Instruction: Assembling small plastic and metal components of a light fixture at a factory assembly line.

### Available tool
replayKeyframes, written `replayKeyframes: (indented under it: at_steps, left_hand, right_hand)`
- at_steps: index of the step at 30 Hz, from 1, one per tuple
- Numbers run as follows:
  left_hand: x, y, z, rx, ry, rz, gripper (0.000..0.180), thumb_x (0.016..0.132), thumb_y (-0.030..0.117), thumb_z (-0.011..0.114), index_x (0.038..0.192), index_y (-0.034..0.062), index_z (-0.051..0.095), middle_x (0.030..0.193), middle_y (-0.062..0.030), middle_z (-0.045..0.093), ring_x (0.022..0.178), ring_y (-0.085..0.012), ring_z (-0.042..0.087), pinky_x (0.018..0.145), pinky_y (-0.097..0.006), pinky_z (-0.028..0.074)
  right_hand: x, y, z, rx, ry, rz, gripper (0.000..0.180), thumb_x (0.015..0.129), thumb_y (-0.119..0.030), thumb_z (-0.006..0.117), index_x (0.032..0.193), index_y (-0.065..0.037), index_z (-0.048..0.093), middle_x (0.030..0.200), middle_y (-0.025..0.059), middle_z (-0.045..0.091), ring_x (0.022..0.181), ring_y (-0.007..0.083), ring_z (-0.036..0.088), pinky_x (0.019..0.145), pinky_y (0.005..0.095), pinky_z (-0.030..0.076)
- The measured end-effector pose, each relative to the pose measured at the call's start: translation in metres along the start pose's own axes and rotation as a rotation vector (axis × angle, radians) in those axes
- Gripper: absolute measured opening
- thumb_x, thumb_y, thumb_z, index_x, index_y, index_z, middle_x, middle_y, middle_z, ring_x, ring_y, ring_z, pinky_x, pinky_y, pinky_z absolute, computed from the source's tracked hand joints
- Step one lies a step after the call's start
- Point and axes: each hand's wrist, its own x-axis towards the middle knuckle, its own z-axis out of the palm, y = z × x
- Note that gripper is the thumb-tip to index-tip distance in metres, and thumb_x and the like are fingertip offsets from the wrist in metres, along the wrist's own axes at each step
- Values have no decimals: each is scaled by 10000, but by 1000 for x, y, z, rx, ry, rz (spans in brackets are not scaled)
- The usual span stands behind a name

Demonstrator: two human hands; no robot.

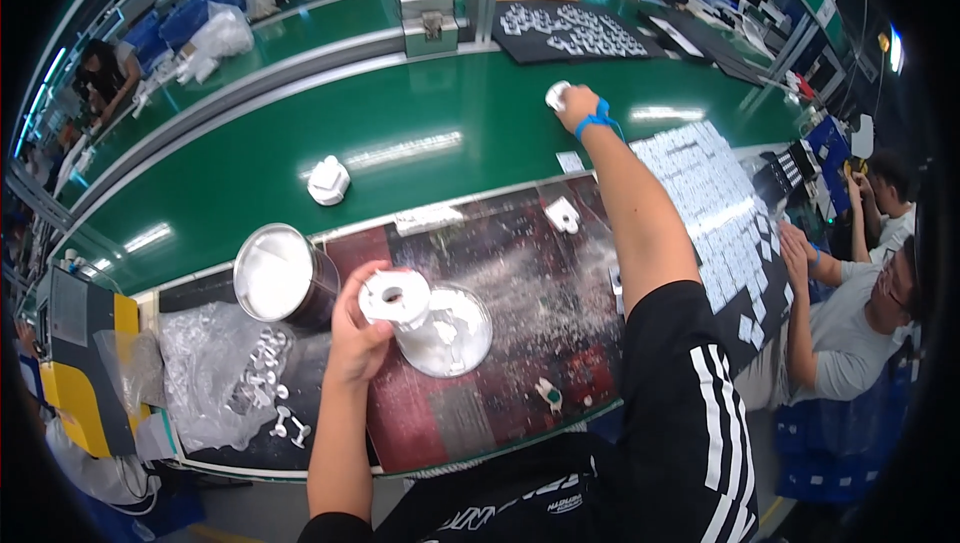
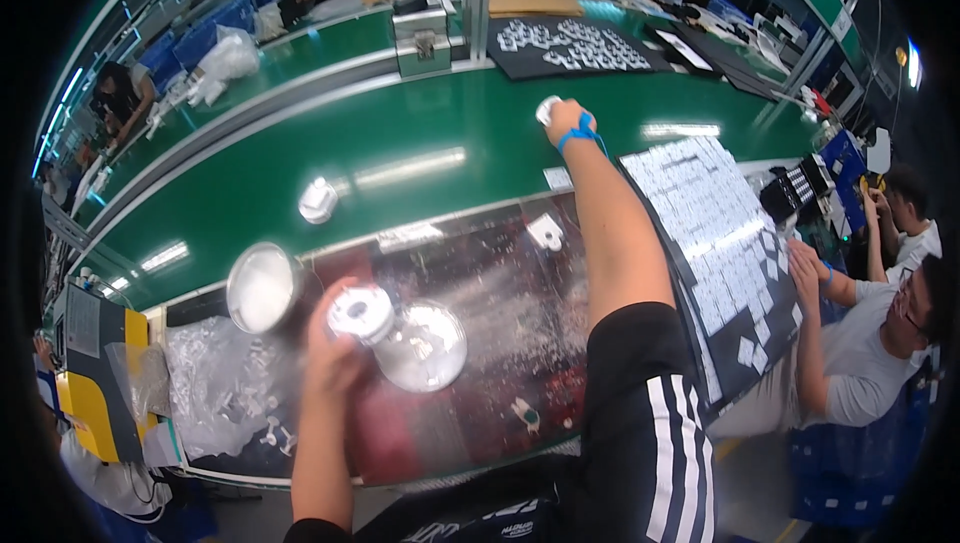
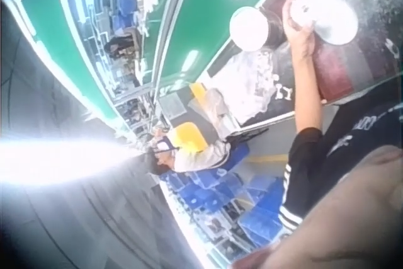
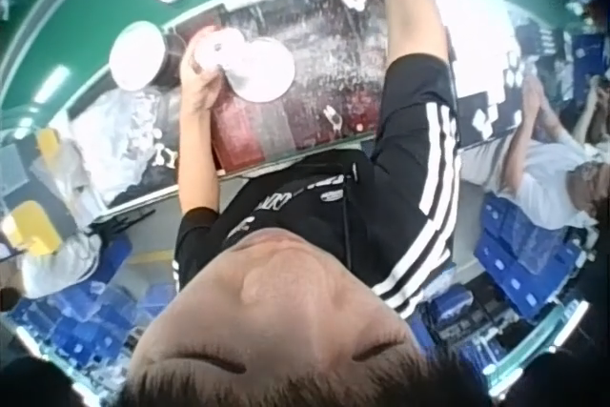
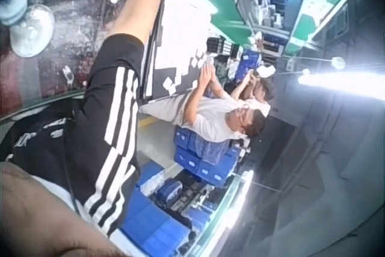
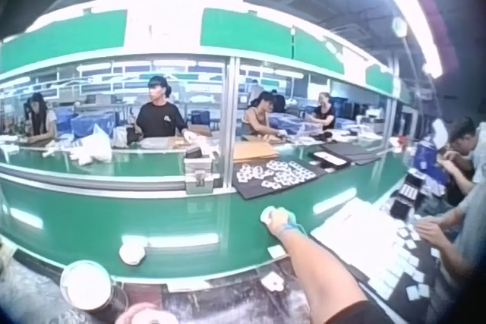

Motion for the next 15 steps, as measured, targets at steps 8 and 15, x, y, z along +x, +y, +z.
replayKeyframes:
  at_steps: [8, 15]
  left_hand:
    - [-3, -11, -33, -198, -7, 52, 743, 870, 274, 718, 1454, 27, 330, 1362, -193, 507, 1274, -405, 509, 1021, -528, 482]
    - [6, -19, -19, -142, -33, 23, 642, 973, 376, 573, 1486, 75, 332, 1450, -170, 453, 1267, -352, 517, 921, -383, 525]
  right_hand:
    - [-150, -106, -87, 478, -180, -469, 360, 775, -380, 759, 1023, -120, 743, 1028, 162, 714, 958, 334, 681, 870, 395, 532]
    - [-251, -95, -117, 573, -245, -367, 461, 802, -323, 734, 1207, -120, 649, 903, 138, 705, 860, 316, 677, 768, 399, 532]
